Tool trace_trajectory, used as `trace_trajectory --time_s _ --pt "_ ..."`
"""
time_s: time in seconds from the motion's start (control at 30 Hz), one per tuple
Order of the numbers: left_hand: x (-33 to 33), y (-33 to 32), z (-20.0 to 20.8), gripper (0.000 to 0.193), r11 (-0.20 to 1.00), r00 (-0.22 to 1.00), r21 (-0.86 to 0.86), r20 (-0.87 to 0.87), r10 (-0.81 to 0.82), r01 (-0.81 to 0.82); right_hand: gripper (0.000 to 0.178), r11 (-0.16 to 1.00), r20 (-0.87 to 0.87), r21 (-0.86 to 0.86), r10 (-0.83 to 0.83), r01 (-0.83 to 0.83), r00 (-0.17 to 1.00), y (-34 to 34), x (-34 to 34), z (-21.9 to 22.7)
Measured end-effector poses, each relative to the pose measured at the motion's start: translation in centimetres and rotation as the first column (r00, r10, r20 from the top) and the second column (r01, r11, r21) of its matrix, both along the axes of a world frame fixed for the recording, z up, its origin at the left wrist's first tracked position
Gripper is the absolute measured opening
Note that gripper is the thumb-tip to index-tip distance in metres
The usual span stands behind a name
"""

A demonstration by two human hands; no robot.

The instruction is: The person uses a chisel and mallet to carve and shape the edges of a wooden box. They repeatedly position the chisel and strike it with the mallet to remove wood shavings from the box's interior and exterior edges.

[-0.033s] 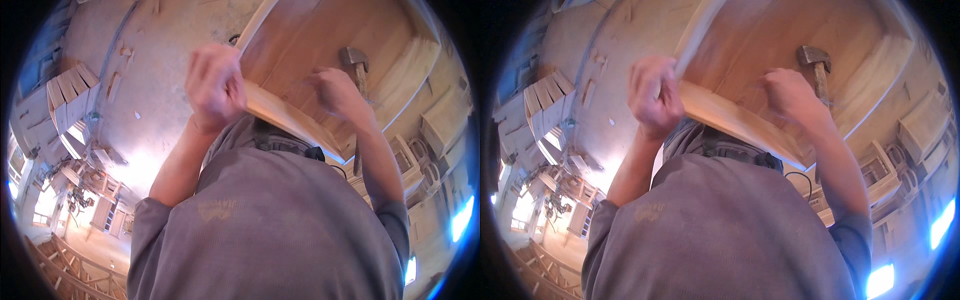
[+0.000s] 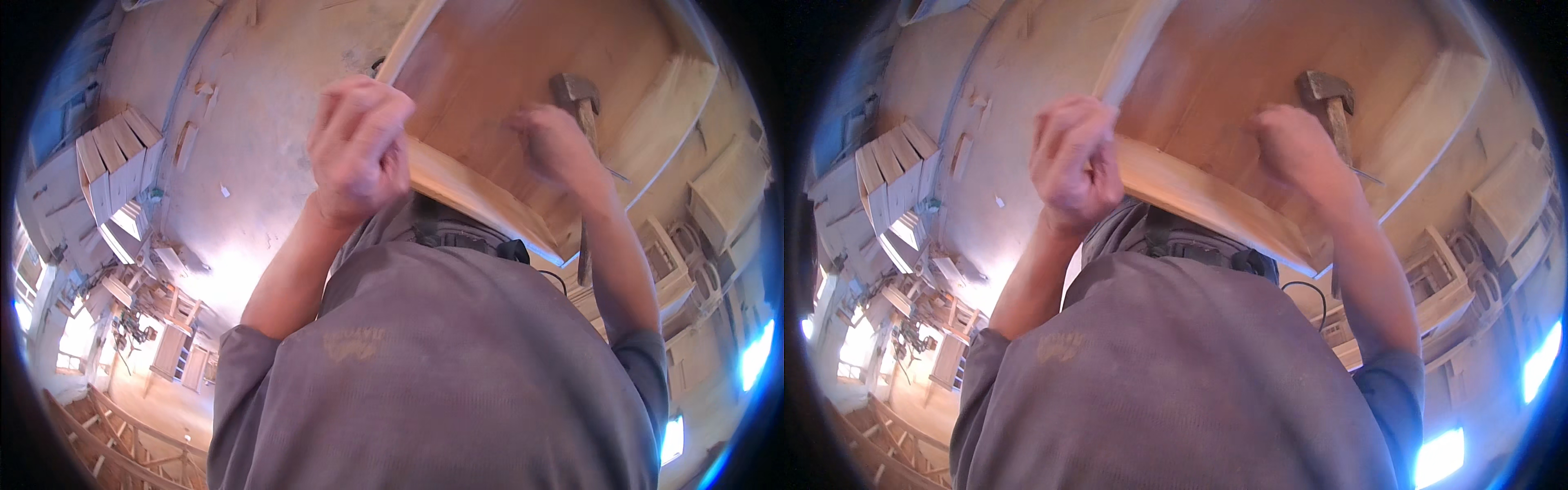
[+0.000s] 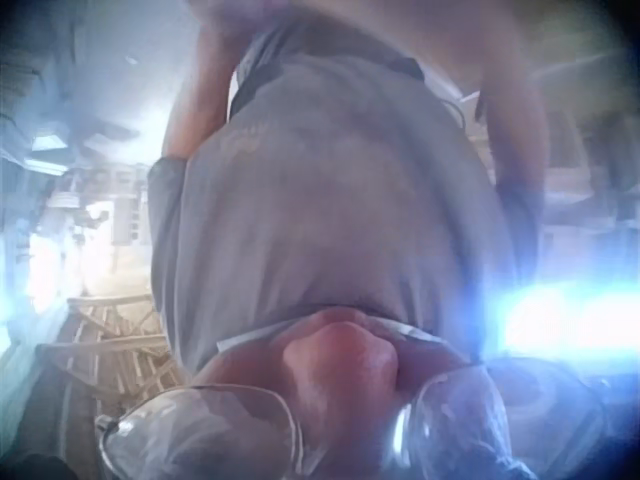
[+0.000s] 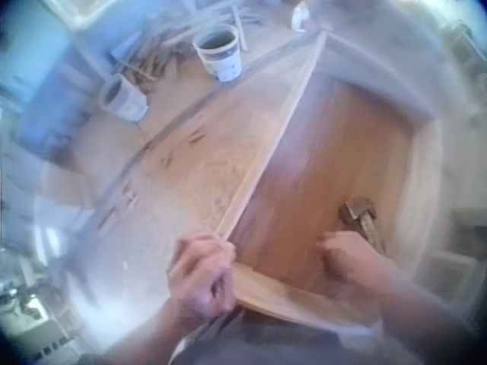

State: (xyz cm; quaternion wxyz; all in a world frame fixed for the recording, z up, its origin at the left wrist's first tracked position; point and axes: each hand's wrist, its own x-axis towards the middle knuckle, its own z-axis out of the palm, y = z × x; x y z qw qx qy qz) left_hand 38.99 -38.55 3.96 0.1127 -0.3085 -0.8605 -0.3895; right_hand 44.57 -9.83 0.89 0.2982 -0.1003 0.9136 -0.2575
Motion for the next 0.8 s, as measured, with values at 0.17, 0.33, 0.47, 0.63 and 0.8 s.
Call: trace_trajectory --time_s 0.17,0.33,0.47,0.63,0.8 --pt "2.1 2.9 1.3 0.024 0.732 0.792 -0.441 0.57 -0.218 0.519 0.034 0.919 -0.16 -0.138 -0.388 0.369 0.908 1.1 -1.7 1.4" --pt "-0.9 8.9 2.8 0.051 0.322 0.346 -0.354 0.934 0.085 0.878 0.024 0.825 -0.347 -0.306 -0.561 0.475 0.752 1.8 -3.9 2.3" --pt "4.9 10.5 3.2 0.045 0.661 0.303 -0.115 0.936 -0.177 0.742 0.032 0.779 0.098 -0.138 -0.604 0.612 0.791 2.6 -3.0 4.1" --pt "5.5 8.1 5.1 0.025 0.936 0.78 0.021 0.546 -0.306 0.352 0.034 0.934 -0.085 -0.318 -0.2 0.163 0.976 -0.6 2.7 -1.2" --pt "-2.1 2.6 1.6 0.033 0.955 0.908 -0.026 0.304 0.289 -0.296 0.031 0.935 0.256 -0.235 -0.203 0.264 0.945 -5.6 -0.3 -0.9"
